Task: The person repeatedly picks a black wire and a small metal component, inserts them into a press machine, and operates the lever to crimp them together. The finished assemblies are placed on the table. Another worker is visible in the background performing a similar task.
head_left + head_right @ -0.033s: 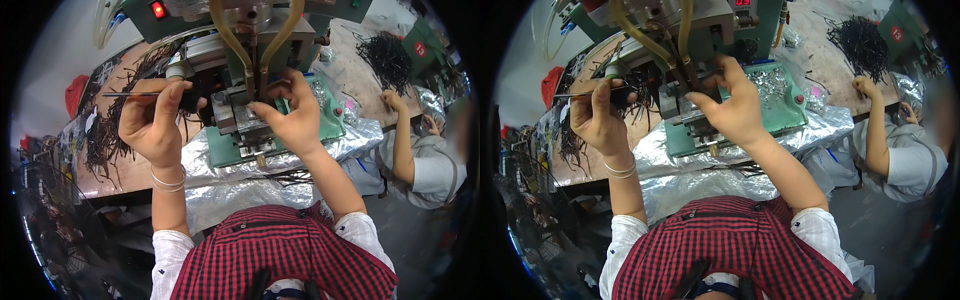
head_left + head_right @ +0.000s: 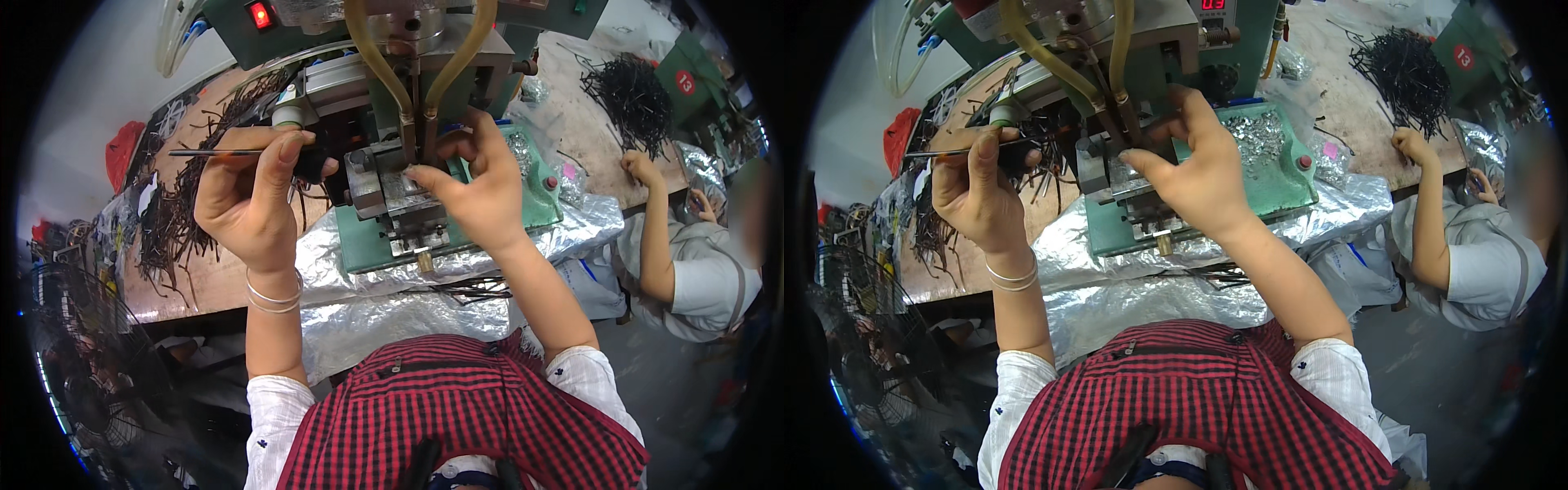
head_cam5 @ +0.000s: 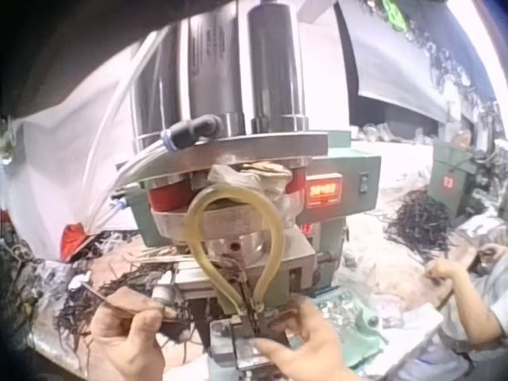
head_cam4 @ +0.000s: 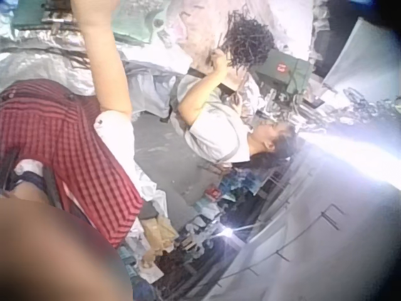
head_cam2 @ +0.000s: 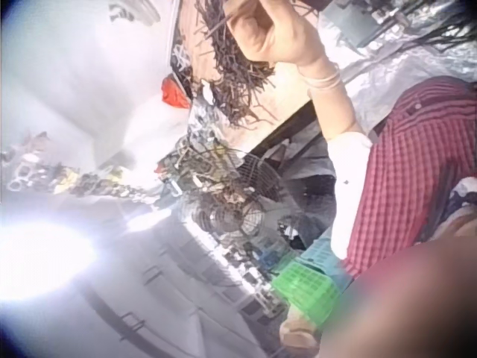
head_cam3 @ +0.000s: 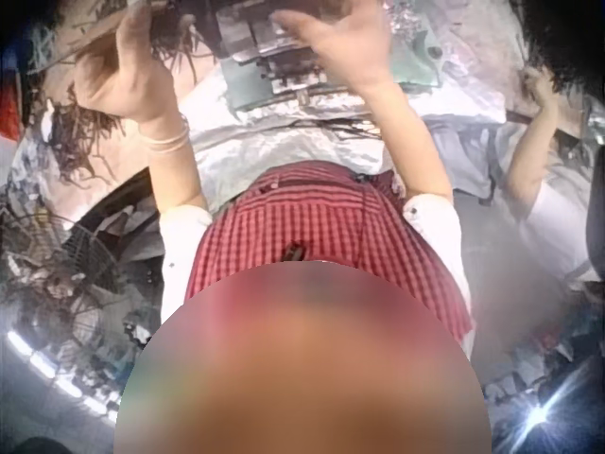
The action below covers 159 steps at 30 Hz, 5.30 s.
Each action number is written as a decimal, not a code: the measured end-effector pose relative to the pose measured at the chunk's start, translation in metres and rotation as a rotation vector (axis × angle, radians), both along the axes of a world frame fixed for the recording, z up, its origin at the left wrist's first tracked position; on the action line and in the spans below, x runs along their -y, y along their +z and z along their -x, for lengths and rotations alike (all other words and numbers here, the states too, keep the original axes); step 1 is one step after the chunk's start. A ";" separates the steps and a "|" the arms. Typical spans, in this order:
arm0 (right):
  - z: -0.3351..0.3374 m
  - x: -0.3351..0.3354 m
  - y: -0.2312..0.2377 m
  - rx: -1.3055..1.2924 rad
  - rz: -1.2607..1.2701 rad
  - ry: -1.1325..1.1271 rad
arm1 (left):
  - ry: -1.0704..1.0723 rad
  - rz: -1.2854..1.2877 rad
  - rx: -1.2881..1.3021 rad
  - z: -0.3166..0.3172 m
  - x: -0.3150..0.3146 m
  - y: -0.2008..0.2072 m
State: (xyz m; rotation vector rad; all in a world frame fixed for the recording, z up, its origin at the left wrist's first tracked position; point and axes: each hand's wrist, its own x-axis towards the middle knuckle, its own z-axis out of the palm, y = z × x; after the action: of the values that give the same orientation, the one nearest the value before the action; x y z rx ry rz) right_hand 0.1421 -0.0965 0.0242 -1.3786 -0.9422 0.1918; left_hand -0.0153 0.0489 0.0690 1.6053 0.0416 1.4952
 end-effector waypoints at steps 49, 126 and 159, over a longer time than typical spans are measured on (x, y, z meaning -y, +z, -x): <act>-0.053 0.075 -0.093 0.306 0.366 -0.518 | 0.681 -0.700 -1.153 0.046 -0.128 -0.158; -0.043 0.108 -0.088 0.321 0.337 -0.593 | 0.672 -0.127 -1.382 0.044 -0.111 -0.148; -0.059 0.064 -0.074 0.092 0.455 -0.281 | 0.200 -0.948 -0.282 -0.019 0.047 -0.059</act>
State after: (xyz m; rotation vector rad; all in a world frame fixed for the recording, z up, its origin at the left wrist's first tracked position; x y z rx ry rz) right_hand 0.2012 -0.1603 -0.0502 -1.9368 -0.7954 0.1338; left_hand 0.0038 0.0017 0.0104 2.6219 -0.4181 1.5109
